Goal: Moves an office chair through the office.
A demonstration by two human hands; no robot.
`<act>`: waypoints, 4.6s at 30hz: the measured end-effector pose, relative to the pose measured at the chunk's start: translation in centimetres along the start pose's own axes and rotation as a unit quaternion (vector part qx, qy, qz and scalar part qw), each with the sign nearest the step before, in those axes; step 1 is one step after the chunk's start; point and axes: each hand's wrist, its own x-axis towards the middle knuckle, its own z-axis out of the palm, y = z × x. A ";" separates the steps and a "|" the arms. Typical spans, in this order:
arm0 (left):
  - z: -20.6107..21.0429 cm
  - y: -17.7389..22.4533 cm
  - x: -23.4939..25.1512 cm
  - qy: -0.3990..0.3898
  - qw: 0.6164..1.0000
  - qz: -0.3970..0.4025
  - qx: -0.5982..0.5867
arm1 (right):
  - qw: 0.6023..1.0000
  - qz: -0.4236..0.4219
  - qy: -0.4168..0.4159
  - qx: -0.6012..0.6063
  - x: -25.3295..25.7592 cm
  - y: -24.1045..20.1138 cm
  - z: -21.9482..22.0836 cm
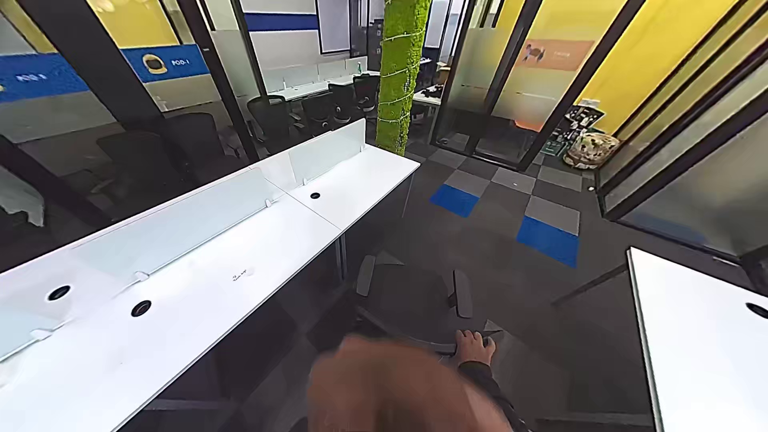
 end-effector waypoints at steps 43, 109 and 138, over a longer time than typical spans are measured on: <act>-14.5 -70.5 13.8 -0.362 0.538 -0.406 0.645 | 0.961 -0.174 -0.112 0.186 33.3 10.1 -7.6; 0.2 -149.1 85.4 -0.717 0.479 -0.177 0.475 | 0.931 0.247 -0.158 0.218 114.8 39.2 -24.8; 29.4 -173.6 93.5 -0.741 0.377 -0.028 0.555 | 0.921 0.264 -0.041 0.283 124.2 66.4 -21.6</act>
